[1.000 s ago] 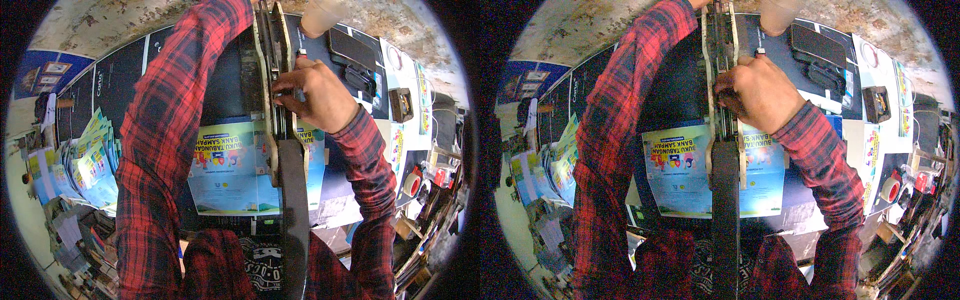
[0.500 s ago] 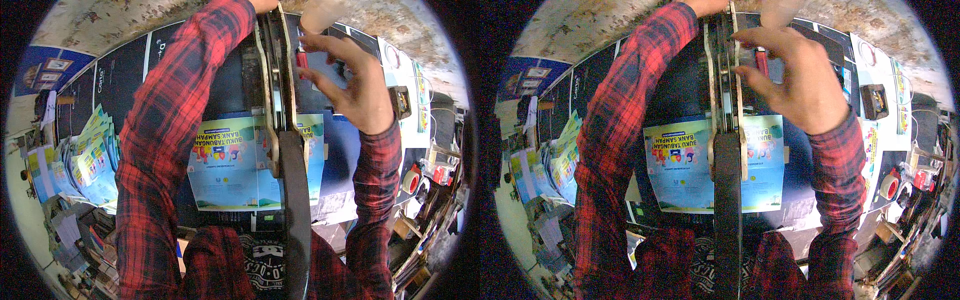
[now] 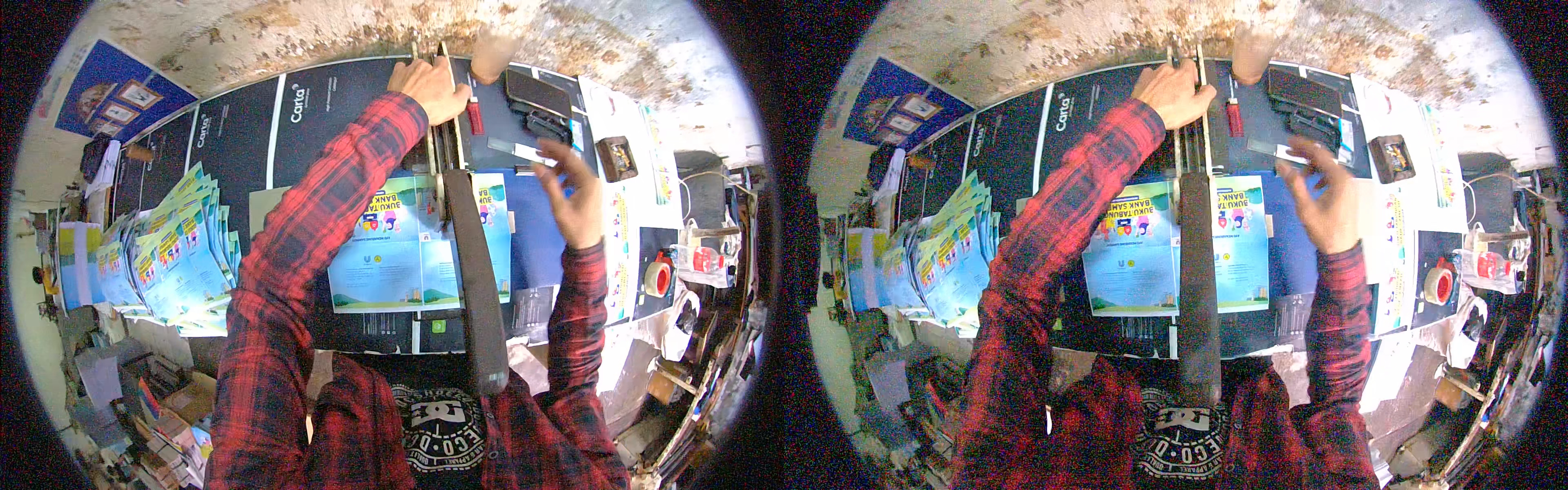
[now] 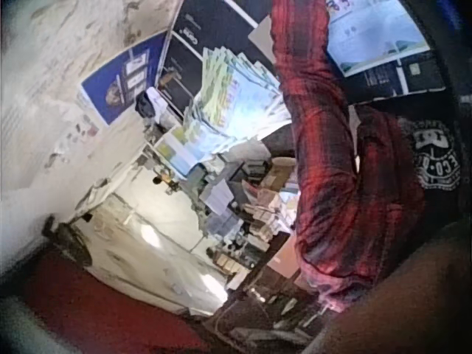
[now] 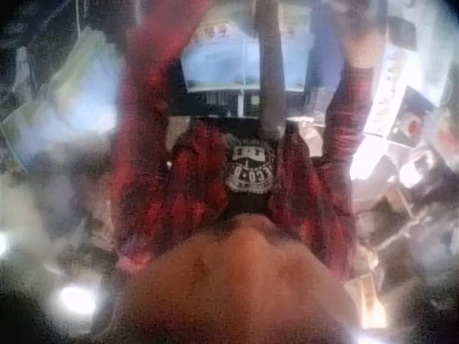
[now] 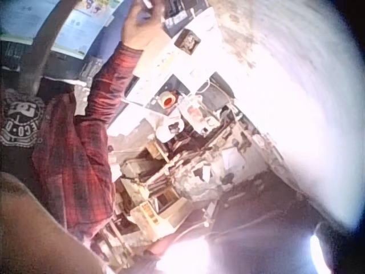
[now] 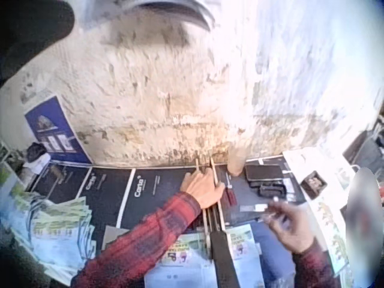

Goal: The person repeatedly places a booklet onto a manual binding machine, aligns it, and presses the handle to secure the spine. They then remove the finished booklet and repeat the process with the next one from a stack.

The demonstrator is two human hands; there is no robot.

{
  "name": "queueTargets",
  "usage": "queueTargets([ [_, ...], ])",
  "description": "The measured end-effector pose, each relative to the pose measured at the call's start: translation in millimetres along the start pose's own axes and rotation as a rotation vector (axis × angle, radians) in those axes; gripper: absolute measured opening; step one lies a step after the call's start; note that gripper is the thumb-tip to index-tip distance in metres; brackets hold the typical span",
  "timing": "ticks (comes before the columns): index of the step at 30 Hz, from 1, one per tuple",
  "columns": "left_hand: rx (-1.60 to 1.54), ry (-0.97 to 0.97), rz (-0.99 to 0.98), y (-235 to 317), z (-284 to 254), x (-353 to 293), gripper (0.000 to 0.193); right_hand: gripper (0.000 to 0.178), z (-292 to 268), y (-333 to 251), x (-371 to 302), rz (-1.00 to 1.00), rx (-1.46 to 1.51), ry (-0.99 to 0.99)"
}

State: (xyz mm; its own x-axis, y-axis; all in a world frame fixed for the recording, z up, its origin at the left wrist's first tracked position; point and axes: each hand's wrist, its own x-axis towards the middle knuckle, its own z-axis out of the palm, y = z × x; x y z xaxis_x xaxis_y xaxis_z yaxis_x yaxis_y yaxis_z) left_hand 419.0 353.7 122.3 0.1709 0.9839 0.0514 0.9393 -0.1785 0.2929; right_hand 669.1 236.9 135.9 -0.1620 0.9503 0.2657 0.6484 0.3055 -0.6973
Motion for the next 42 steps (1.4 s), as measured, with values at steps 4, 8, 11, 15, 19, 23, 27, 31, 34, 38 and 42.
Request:
queueTargets([
  [4, -0.098, 0.409, 0.061, -16.8, -0.8, -6.7, 0.046, 0.040, 27.2, 31.1, -60.0, 0.207, 0.013, 0.033],
  [8, -0.219, 0.797, 0.030, -8.0, -17.9, -91.2, 0.035, 0.043, 51.4, 37.8, -105.7, 0.290, 0.090, 0.046],
  [11, -0.238, 0.640, 0.021, 9.5, 7.0, -187.3, 0.039, 0.045, 64.1, 35.7, -117.0, 0.235, 0.062, 0.113],
  [15, -0.096, 0.273, 0.061, 38.1, 75.0, -290.0, 0.067, 0.045, 70.1, 23.6, -120.0, 0.237, 0.046, 0.111],
  [19, -0.080, 0.241, 0.019, 45.3, 105.9, -303.8, 0.065, 0.045, 65.4, 13.7, -125.2, 0.123, 0.091, 0.110],
  [23, -0.093, 0.253, -0.005, 45.7, 108.1, -300.4, 0.063, 0.039, 91.7, 1.2, -145.4, -0.292, -0.230, 0.057],
  [27, -0.098, 0.245, -0.002, 40.3, 108.3, -294.9, 0.060, 0.045, 98.7, 18.7, -146.8, -0.244, -0.206, 0.011],
  [31, -0.089, 0.274, 0.008, 38.3, 112.4, -294.6, 0.059, 0.044, 13.3, -48.7, -79.5, -0.095, -0.212, 0.146],
  [34, -0.048, 0.278, 0.018, 40.7, 115.0, -293.6, 0.060, 0.052, -27.3, -174.1, -53.6, -0.450, -0.014, 0.066],
  [38, -0.009, 0.249, -0.011, 37.0, 115.5, -298.0, 0.062, 0.067, 19.3, -183.9, -62.9, -0.461, -0.401, -0.165],
  [42, -0.069, 0.296, -0.018, 42.6, 113.4, -291.7, 0.062, 0.083, 46.3, -146.5, -111.9, -0.300, -0.490, -0.265],
])
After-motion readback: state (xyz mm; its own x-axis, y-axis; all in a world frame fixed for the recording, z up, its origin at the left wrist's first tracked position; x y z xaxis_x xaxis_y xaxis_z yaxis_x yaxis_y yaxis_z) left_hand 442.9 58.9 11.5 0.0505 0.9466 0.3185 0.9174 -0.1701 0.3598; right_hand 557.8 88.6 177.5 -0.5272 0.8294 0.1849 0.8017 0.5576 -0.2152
